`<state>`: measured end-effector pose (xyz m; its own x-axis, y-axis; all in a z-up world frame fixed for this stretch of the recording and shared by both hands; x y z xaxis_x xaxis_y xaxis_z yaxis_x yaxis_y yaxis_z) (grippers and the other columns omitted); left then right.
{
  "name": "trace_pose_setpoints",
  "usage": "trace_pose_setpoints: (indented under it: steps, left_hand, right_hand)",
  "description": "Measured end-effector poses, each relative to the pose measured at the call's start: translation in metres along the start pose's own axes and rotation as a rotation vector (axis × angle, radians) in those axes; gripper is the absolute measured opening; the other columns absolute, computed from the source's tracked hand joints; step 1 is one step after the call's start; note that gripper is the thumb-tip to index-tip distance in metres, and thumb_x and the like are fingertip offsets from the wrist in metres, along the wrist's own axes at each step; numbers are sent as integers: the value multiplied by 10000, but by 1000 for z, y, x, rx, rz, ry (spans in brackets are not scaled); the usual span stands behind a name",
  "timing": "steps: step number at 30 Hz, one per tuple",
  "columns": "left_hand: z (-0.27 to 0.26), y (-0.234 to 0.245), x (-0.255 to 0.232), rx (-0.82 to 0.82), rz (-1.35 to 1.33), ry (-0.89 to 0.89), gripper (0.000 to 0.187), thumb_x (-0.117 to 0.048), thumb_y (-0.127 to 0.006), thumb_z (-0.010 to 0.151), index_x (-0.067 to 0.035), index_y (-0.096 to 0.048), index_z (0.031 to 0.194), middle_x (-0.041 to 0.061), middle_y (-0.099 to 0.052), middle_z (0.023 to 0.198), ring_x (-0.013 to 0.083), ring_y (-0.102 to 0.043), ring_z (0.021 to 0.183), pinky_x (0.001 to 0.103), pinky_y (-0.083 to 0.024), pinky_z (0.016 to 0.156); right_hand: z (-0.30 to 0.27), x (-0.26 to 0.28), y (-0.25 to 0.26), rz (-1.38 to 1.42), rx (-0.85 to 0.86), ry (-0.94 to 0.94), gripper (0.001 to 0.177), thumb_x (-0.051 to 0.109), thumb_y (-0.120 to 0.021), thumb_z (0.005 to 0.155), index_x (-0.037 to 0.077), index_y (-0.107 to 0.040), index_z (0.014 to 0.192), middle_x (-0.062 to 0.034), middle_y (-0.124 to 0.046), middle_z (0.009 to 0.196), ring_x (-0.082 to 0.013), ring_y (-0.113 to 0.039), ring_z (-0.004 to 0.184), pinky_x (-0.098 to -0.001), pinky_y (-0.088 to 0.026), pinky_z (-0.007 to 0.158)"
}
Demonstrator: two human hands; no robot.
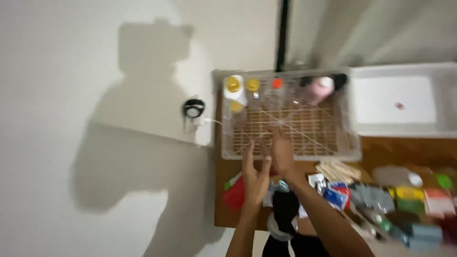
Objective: The person wipes several bottles and small packages with a black cloth, then places them into a white plastic basket on a wooden table. The items include clear and colored bottles, pump dispensers, and small boxes.
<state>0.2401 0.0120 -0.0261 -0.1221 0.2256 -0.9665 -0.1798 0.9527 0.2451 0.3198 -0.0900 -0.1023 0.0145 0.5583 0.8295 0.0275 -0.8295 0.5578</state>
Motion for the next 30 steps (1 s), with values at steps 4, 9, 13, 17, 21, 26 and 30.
trace_pose_setpoints:
  steps: [4,9,13,17,21,26,30]
  left_hand:
    - [-45,-23,2,158,-38,37,549,-267,-664,985,-60,-520,1472,163,-532,1510,289,-487,1427,413,-364,1184]
    - [-87,-75,21,349,80,-244,342,-135,-705,966,-1,-688,1280,199,-620,1389,312,-576,1317,414,-422,1104]
    - [-115,-122,-4,533,80,50,355,-149,-673,934,-44,-688,1272,149,-741,1173,312,-647,1002,395,-523,914]
    - [-127,-179,6,603,29,-181,358,-114,-700,912,9,-652,1245,172,-693,1215,290,-667,1166,397,-505,1021]
    - [-119,-242,26,607,220,-283,463,-152,-773,844,30,-632,1245,225,-673,1202,384,-638,1152,453,-493,1012]
    - [-108,-300,66,548,332,-235,647,-194,-820,812,48,-540,1344,275,-619,1259,442,-586,1181,485,-471,1007]
    - [-104,-311,43,566,283,-168,671,-169,-827,787,2,-559,1378,258,-623,1316,423,-578,1255,468,-458,1062]
  right_hand:
    - [-91,21,88,-146,-317,99,435,166,-782,825,4,-616,1193,-284,-654,1132,-494,-650,969,-515,-549,792]
    - [-173,9,160,-99,-417,-130,219,150,-745,867,48,-689,1053,-167,-723,1039,-333,-724,882,-449,-574,745]
    - [-212,-18,216,-189,-488,-197,239,111,-736,832,45,-720,1061,-184,-713,987,-351,-705,872,-464,-560,739]
    - [-220,-49,266,-279,-604,-287,256,95,-723,879,31,-703,1126,-193,-695,1043,-370,-695,886,-462,-557,759]
    - [-200,-97,299,-404,-668,-140,360,78,-736,876,15,-686,1226,-230,-656,1195,-429,-675,1018,-474,-558,853]
    - [-177,-124,309,-283,-452,-243,426,73,-731,838,15,-658,1253,-243,-608,1309,-423,-677,1003,-479,-551,847]
    - [-171,-143,304,-335,-419,-132,389,69,-740,832,17,-674,1212,-265,-615,1285,-452,-651,1070,-489,-548,866]
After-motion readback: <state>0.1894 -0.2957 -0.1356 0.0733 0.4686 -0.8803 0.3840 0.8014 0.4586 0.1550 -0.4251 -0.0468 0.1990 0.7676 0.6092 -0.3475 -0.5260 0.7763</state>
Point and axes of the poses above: each hand's wrist, its own z-axis towards the middle knuckle, its own y-axis out of the back of the hand, x = y × z, the point moved 2 cm from there along z, towards the middle knuckle
